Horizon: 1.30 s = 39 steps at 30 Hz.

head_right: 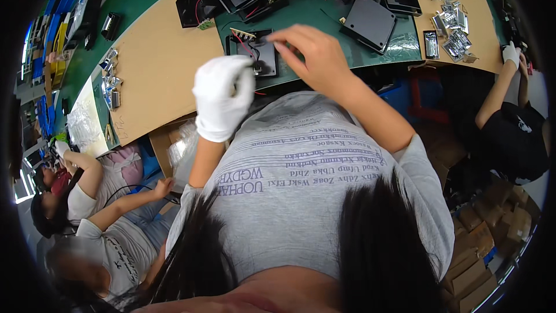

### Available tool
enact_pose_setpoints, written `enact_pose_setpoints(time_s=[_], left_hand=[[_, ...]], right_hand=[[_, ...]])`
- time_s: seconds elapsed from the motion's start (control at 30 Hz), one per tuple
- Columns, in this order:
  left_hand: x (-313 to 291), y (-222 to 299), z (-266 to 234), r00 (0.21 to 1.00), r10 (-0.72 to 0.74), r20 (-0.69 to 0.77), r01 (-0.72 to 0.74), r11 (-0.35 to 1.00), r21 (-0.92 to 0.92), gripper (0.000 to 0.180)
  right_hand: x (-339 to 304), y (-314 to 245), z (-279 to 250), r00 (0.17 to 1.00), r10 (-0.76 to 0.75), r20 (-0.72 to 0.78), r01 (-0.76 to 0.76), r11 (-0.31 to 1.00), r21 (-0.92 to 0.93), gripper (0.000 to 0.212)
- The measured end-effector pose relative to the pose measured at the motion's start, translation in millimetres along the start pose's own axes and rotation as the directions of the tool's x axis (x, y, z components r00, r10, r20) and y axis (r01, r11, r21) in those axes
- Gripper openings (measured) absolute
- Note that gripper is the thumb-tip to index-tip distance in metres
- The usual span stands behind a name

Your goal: Assembling electronic components and circuit boards into black plastic housings at a factory workbench.

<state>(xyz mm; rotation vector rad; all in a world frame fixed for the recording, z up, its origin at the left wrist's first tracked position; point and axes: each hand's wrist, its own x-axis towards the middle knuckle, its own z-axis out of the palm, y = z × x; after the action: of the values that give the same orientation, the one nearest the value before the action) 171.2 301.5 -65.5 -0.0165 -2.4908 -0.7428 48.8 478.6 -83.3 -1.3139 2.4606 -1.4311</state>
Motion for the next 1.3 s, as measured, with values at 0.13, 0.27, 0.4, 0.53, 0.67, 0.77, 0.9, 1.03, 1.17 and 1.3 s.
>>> enact_pose_setpoints(time_s=[0.13, 0.27, 0.4, 0.53, 0.67, 0.77, 0.9, 1.03, 1.17, 1.3], left_hand=[[-4.5, 12.5, 17.4, 0.933, -0.078, 0.352, -0.032, 0.954, 0.296, 0.012], [-17.6, -2.0, 26.1, 0.938, 0.081, 0.337, -0.205, 0.913, 0.351, 0.024], [-17.2, -25.1, 11.6, 0.927, 0.256, 0.275, -0.324, 0.916, 0.238, 0.022], [-22.1, -32.0, -5.1, 0.964, 0.213, 0.159, -0.233, 0.965, 0.123, 0.02], [-42.4, -16.9, -15.0, 0.967, -0.097, -0.235, 0.026, 0.957, -0.289, 0.02], [-6.3, 16.4, -17.3, 0.785, -0.608, -0.12, 0.345, 0.589, -0.731, 0.03], [21.2, 1.1, -3.1, 0.783, -0.576, 0.234, 0.558, 0.486, -0.673, 0.031], [23.7, -0.7, -1.4, 0.663, -0.596, 0.453, 0.73, 0.382, -0.567, 0.029], [18.3, -4.5, 7.0, 0.654, -0.587, 0.476, 0.742, 0.379, -0.553, 0.026], [7.7, -11.9, 18.8, 0.759, -0.571, 0.312, 0.607, 0.45, -0.655, 0.022]], right_hand=[[34.0, -0.3, 6.8, 0.996, -0.076, 0.041, 0.082, 0.981, -0.175, 0.015], [44.3, -2.0, 19.3, 0.979, -0.136, 0.151, 0.184, 0.909, -0.374, 0.014], [31.8, 7.8, 19.8, 0.98, -0.147, 0.131, 0.157, 0.985, -0.072, 0.014], [18.1, 7.7, 19.0, 0.992, -0.03, 0.123, 0.016, 0.994, 0.108, 0.015], [10.8, 8.5, 17.8, 0.99, 0.077, 0.114, -0.095, 0.981, 0.169, 0.015], [6.8, 11.1, 21.9, 0.993, 0.034, 0.111, -0.051, 0.988, 0.148, 0.016], [15.2, 22.5, 26.9, 0.979, -0.2, 0.032, 0.201, 0.979, -0.034, 0.015], [18.1, 25.3, 24.2, 0.952, -0.307, 0.003, 0.306, 0.948, -0.084, 0.018], [17.5, 20.3, 16.9, 0.978, -0.209, 0.02, 0.207, 0.976, 0.066, 0.022], [12.2, 11.8, 9.9, 0.971, 0.135, 0.195, -0.207, 0.886, 0.415, 0.022]])
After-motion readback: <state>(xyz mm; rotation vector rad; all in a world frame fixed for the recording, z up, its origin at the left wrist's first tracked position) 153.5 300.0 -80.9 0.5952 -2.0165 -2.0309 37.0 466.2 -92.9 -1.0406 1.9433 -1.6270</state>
